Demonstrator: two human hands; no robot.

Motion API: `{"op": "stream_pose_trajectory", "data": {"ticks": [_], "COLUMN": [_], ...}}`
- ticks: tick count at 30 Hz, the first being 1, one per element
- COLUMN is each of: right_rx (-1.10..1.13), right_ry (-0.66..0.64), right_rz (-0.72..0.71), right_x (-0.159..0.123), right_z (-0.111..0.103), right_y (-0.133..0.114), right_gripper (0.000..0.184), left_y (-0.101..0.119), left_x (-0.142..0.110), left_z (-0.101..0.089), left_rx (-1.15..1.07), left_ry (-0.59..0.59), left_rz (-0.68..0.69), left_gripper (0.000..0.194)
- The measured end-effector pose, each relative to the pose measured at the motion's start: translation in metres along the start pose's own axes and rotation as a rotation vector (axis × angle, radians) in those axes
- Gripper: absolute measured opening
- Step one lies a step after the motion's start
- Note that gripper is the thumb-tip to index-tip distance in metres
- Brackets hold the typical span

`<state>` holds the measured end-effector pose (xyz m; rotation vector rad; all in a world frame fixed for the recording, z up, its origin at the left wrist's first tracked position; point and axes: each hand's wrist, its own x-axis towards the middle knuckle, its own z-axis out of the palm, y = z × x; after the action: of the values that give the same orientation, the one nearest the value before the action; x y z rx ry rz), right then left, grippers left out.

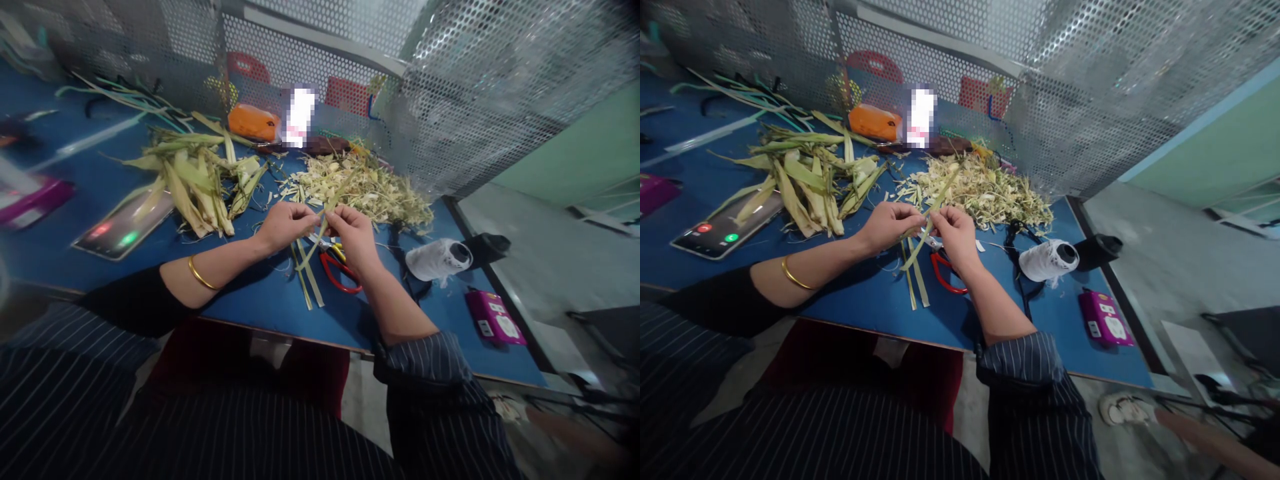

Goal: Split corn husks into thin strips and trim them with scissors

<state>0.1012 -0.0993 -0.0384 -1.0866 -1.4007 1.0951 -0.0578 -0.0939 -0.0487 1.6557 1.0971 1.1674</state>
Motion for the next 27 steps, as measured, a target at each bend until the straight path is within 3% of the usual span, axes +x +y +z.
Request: {"op": "stream_pose_trajectory", "data": {"ticks": [6, 11, 18, 27], "right_rx": [-0.046, -0.221, 0.147, 0.424], "right_ry": [-0.041, -0.094, -0.168, -0.19], "right_rz": [0.03, -0.035, 0.18, 0.326], "right_x": [-0.001, -0.003, -0.005, -0.002], "right_z": [0.001, 0.003, 0.004, -0.001], "right_y": [0.0, 0.004, -0.004, -0.013], "right_gripper": [0.029, 0.033, 0.022, 0.015], "left_y": [0.009, 0.01, -0.001, 0.008], "left_x": [-0.001, 0.0, 0.003, 0.0], "left_z": [0.0, 0.0, 0.0, 0.001], "left_rx": [-0.219, -0.16, -0.061, -0.325], "left_ry": [-0.01, 0.066, -0.004, -0.118], "left_rz": [-0.096, -0.033, 0.069, -0.1], "left_gripper": [0.029, 0.017, 0.021, 0.018]}}
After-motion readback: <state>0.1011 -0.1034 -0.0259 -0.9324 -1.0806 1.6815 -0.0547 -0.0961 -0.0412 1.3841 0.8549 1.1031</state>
